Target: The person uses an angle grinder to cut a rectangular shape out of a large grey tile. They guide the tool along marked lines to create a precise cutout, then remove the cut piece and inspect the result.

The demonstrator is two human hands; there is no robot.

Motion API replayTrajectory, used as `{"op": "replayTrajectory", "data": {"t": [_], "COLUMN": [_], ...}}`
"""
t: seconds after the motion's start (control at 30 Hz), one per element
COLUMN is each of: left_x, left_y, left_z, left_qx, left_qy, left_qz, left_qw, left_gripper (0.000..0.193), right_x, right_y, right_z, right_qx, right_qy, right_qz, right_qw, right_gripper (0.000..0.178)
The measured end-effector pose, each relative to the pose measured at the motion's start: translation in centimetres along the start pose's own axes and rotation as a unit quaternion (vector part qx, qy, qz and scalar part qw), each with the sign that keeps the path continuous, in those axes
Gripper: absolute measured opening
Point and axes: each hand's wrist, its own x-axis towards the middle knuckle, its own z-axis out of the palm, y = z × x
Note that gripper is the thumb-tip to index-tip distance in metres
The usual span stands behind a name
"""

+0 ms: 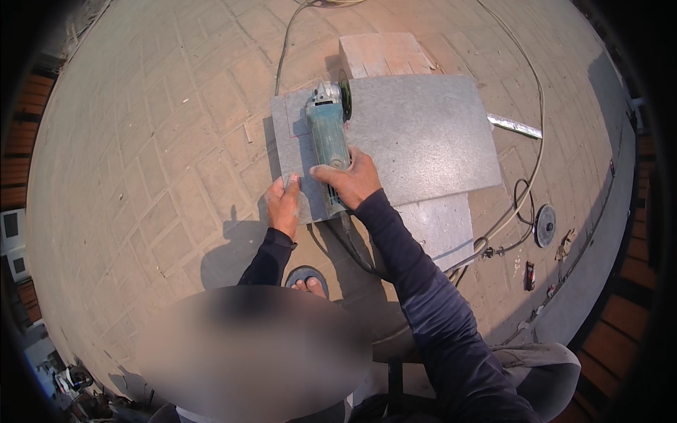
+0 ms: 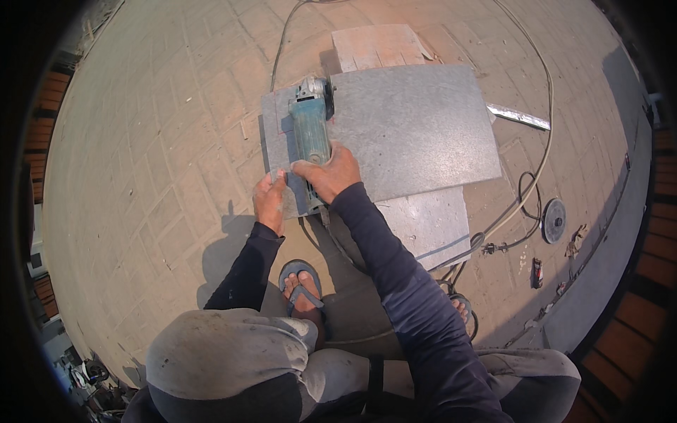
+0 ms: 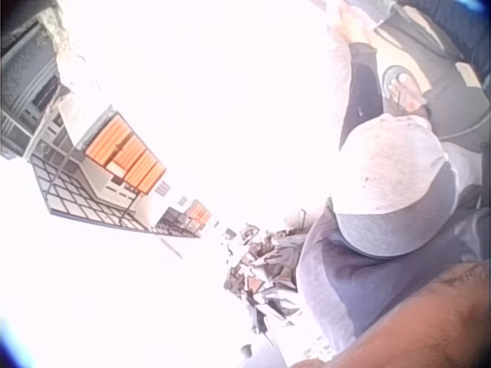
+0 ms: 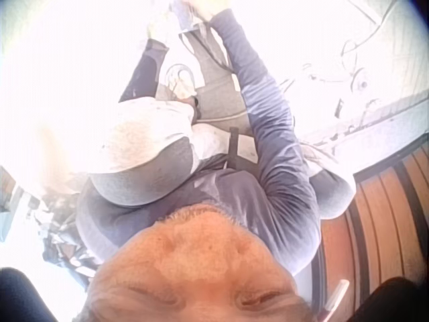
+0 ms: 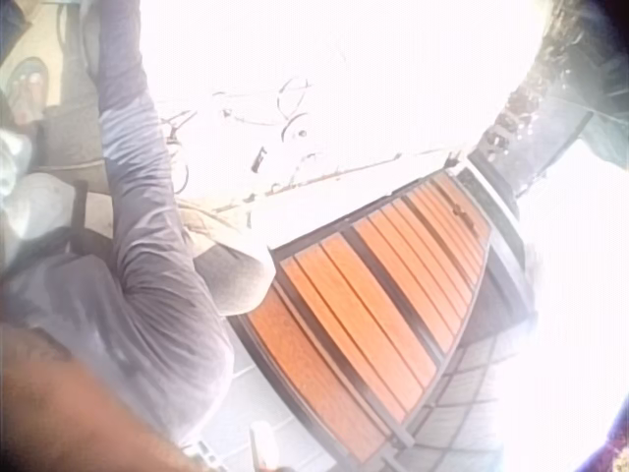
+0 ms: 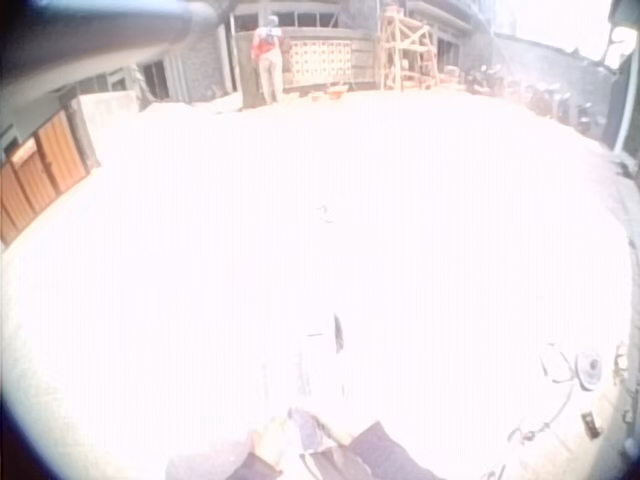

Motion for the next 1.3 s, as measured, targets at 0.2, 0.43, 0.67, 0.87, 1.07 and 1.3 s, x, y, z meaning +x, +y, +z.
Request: {"op": "replayTrajectory", "data": {"t": [0.2, 0.43, 0.67, 0.87, 1.07, 1.3], "left_x": [-0.3, -0.2, 0.0, -0.1, 0.0, -0.5], "left_y": [0.3, 0.1, -0.3, -0.3, -0.1, 0.5], "left_z": [0.3, 0.2, 0.1, 0.1, 0.0, 0.8], "left_qx": [0.005, 0.014, -0.001, 0.012, 0.012, -0.012], "left_qy": [0.005, 0.004, 0.007, 0.008, 0.0, 0.025], "left_qz": [0.014, 0.023, 0.014, 0.019, 0.016, 0.023], "left_qw": [1.0, 1.0, 1.0, 1.0, 1.0, 0.999], "left_gripper": [0.024, 0.025, 0.027, 0.027, 0.025, 0.024], "right_x": [-0.1, -0.4, -0.6, -0.9, -0.8, -1.4], "right_y": [0.1, 0.3, 0.0, -0.1, 0.4, -0.1], "right_z": [0.1, 0.2, 0.1, 0.1, 0.1, 0.9], "right_qx": [-0.007, 0.007, 0.007, 0.009, -0.001, 0.013], "right_qy": [-0.002, 0.007, -0.01, -0.011, -0.001, 0.033], "right_qz": [0.001, 0.012, 0.01, 0.023, 0.015, -0.019], "right_qw": [1.0, 1.0, 1.0, 1.0, 1.0, 0.999], "right_gripper": [0.055, 0.058, 0.054, 0.056, 0.056, 0.055]}}
